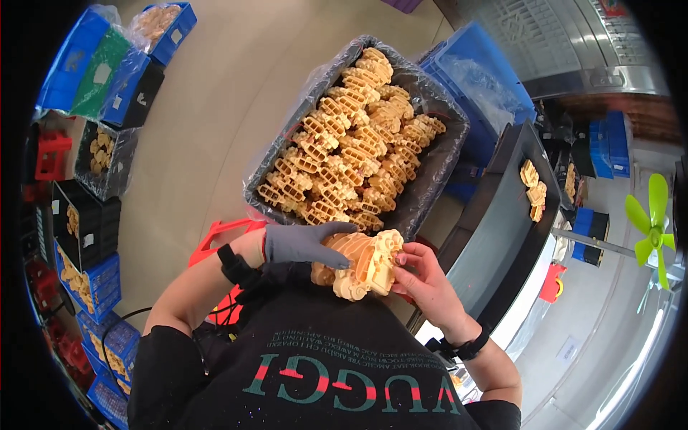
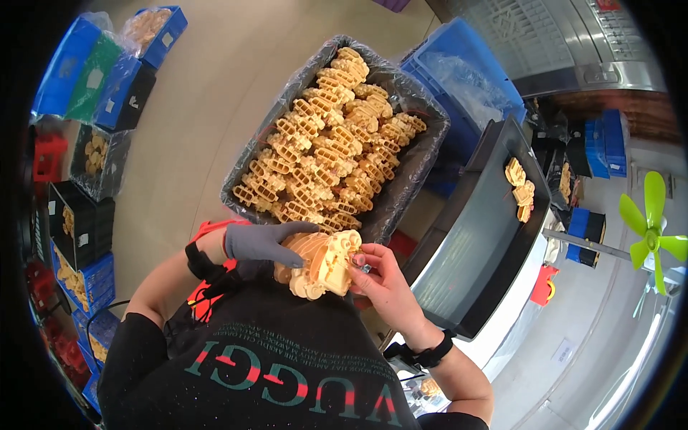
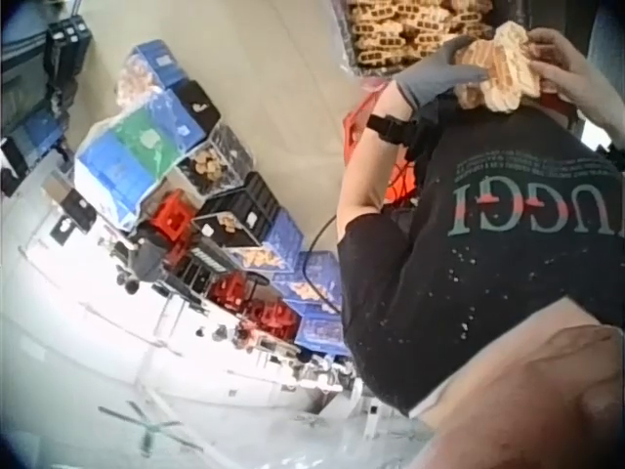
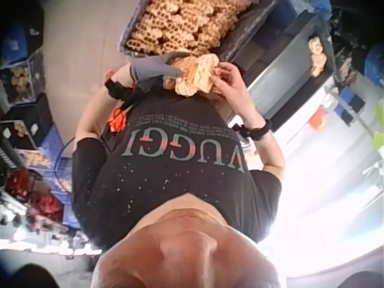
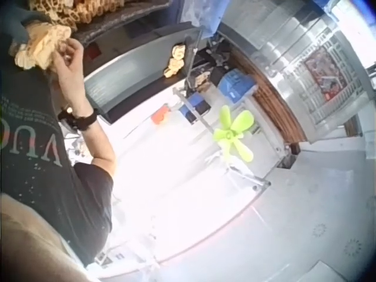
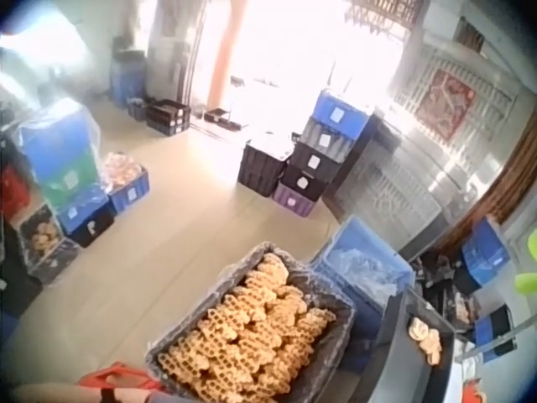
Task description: Sort and assemble small plastic toy components on a workbench in a factory setting.
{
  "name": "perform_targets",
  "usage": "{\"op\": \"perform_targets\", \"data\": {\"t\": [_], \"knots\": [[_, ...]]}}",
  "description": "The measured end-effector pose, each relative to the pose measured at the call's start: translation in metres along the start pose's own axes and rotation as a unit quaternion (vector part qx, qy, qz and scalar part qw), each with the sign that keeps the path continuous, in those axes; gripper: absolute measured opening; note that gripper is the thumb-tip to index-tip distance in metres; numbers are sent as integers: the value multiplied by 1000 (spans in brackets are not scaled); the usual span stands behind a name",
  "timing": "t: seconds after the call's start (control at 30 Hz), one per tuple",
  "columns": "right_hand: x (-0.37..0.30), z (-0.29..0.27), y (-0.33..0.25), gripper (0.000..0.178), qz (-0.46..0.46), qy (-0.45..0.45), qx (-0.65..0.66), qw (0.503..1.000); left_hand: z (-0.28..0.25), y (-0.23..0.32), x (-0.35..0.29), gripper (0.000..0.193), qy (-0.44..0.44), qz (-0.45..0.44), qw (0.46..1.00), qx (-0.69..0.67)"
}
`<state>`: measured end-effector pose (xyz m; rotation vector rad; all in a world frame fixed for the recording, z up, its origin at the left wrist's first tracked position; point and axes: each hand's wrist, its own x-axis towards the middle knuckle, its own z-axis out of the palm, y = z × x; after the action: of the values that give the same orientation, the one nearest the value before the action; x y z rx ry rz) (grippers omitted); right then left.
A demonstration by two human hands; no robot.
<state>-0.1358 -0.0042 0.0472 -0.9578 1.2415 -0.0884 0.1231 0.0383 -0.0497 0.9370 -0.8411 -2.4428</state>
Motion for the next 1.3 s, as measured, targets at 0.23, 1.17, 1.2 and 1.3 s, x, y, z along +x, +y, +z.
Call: {"op": "perform_targets", "data": {"t": [0.23,1.17,1.2,1.3], "knots": [[49,-31,-15,51,110,-51,124,985,19,-14,45,102,121,23,990,-63],[449,-150,-53,32,28,29,67,997,-61,89,270,85,633,104,764,-76],[456,-155,-48,34,23,51,67,996,-60,88,275,85,627,105,769,-72],[452,-116,-48,44,-145,116,6,983,-72,71,270,82,674,129,727,-30]]}}
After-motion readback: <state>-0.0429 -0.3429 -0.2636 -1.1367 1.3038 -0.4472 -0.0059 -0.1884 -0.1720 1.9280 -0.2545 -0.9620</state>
